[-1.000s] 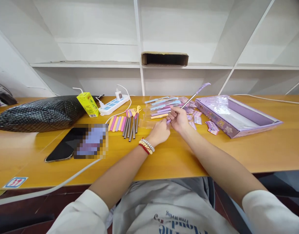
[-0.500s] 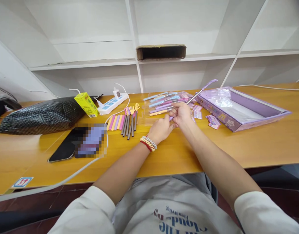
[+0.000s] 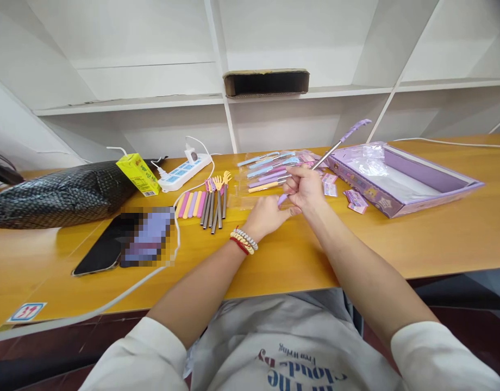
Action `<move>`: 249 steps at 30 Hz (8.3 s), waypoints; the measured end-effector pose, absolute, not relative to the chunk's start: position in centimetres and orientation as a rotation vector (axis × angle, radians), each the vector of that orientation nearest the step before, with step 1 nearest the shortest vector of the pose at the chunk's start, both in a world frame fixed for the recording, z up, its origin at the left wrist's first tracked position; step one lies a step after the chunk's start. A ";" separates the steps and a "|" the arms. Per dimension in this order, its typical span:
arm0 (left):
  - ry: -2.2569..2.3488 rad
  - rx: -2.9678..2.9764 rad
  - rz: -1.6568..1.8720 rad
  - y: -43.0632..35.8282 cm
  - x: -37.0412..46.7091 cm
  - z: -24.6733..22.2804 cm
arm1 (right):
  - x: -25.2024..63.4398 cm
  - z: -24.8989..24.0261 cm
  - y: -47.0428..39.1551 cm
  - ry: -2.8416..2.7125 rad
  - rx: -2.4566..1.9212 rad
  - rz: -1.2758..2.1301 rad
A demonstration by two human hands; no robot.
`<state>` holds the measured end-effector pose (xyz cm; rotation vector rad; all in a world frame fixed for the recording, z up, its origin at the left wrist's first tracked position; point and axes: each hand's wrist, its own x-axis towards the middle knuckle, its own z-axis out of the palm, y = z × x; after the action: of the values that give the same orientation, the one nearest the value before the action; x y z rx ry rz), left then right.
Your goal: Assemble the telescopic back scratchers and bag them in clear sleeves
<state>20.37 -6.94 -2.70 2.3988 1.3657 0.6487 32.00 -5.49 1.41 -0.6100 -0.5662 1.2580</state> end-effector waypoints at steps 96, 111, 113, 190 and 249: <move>1.162 2.377 0.793 -4.9 12.5 1.6 | 43.4 4.7 -6.3 -0.731 -0.469 1.055; 1.269 2.013 1.020 -3.2 8.4 2.3 | 43.8 2.1 -5.5 -1.136 -0.755 1.086; 1.254 2.025 1.009 -3.1 8.4 2.2 | 43.8 2.1 -5.8 -1.163 -0.743 1.131; 1.204 2.910 0.442 -5.5 18.0 -4.3 | 44.5 -0.7 -4.8 -1.619 -2.379 0.106; 0.777 2.468 1.351 -7.0 17.8 -3.4 | 36.8 -2.0 -6.6 -1.567 -1.027 1.074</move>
<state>17.75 -6.98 -3.37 2.4678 0.7769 1.3513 36.83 -6.62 -2.00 -1.0269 -1.5672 1.0738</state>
